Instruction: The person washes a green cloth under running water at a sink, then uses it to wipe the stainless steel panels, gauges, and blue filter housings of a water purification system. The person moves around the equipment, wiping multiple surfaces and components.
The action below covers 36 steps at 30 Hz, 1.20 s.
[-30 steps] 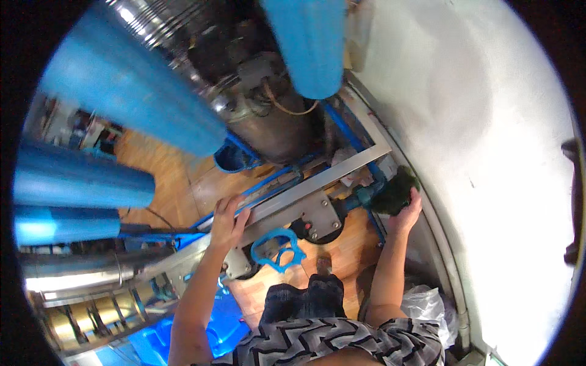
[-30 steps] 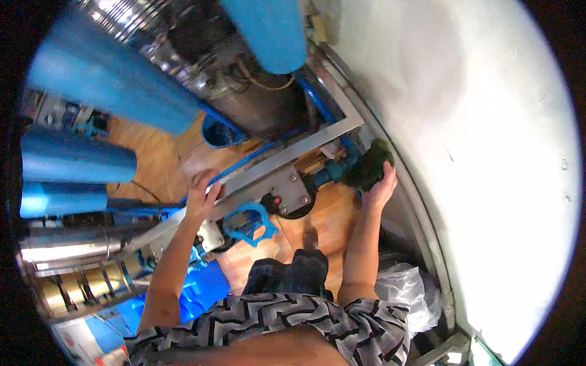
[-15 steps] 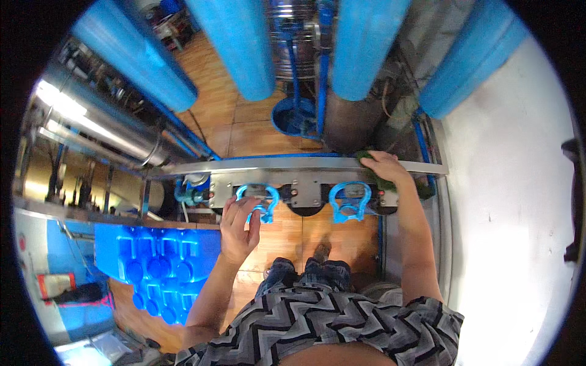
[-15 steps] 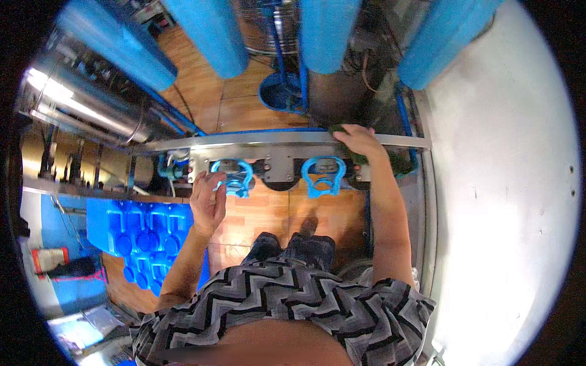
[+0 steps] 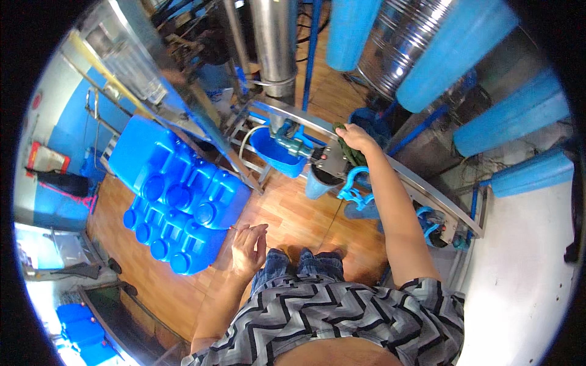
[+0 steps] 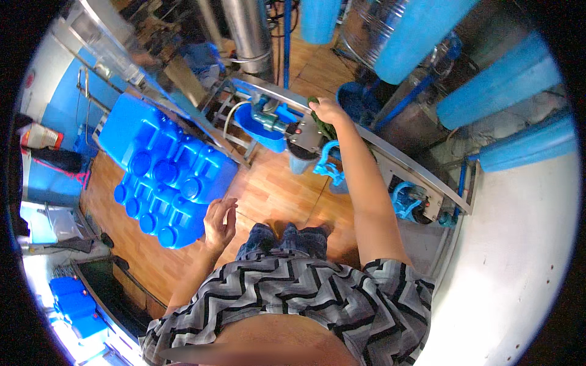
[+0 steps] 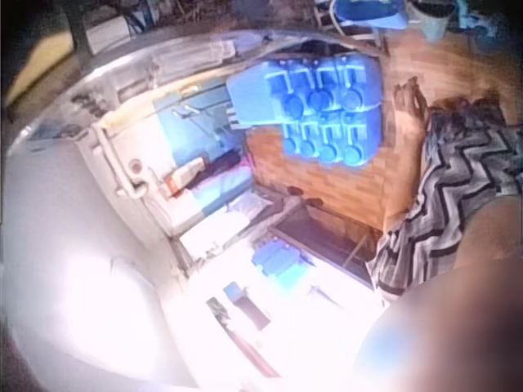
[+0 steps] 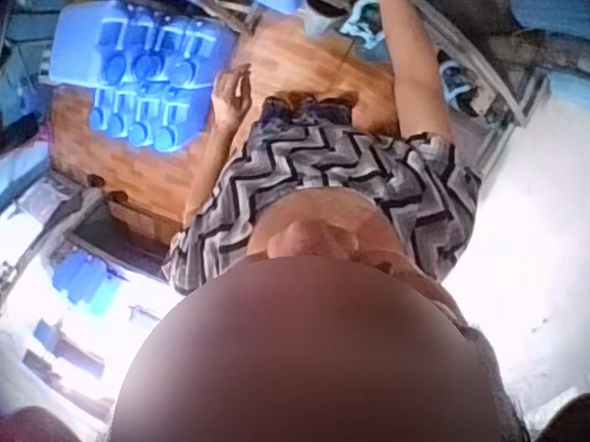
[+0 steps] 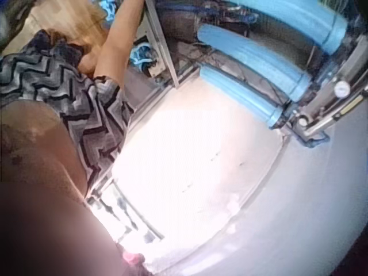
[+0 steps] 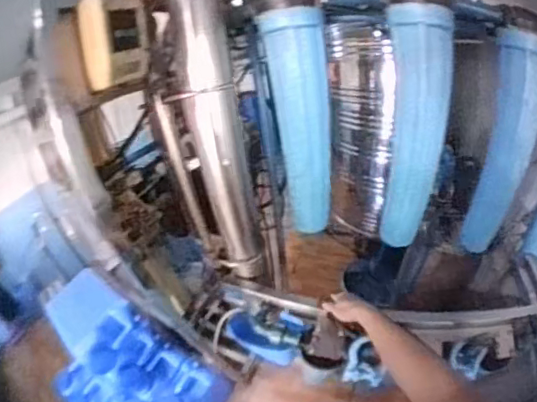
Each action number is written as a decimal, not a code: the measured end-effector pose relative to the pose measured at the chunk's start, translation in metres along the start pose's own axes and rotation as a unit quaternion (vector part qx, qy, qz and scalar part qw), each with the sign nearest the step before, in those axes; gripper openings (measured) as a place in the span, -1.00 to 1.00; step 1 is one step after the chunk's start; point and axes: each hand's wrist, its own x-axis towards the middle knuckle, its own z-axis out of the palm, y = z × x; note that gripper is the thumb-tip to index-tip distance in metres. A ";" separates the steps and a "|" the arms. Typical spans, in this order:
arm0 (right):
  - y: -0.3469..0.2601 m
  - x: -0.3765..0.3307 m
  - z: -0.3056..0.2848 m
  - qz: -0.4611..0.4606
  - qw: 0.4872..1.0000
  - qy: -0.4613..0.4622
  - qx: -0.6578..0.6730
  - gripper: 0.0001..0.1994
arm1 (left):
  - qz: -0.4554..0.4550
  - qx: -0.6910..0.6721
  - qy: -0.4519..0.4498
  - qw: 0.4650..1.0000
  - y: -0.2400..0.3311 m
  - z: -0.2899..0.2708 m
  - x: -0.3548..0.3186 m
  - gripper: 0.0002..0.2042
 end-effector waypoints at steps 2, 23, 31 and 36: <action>-0.029 0.023 0.019 -0.022 0.994 0.099 -0.051 -0.43 | -0.010 0.012 0.014 1.000 -0.020 -0.015 -0.016 -0.73; -0.217 -0.119 0.203 -0.047 0.841 -0.137 0.522 -0.60 | -0.582 -0.677 -0.002 0.450 -0.146 0.031 -0.037 -0.30; -0.103 -0.099 0.311 0.221 0.710 -0.227 0.629 -0.59 | -0.486 -0.380 -0.030 0.786 -0.130 0.030 -0.035 -0.66; -0.082 -0.128 0.332 0.174 0.543 -0.257 0.780 -0.32 | -0.425 -0.546 -0.199 0.694 -0.073 0.021 -0.028 -0.69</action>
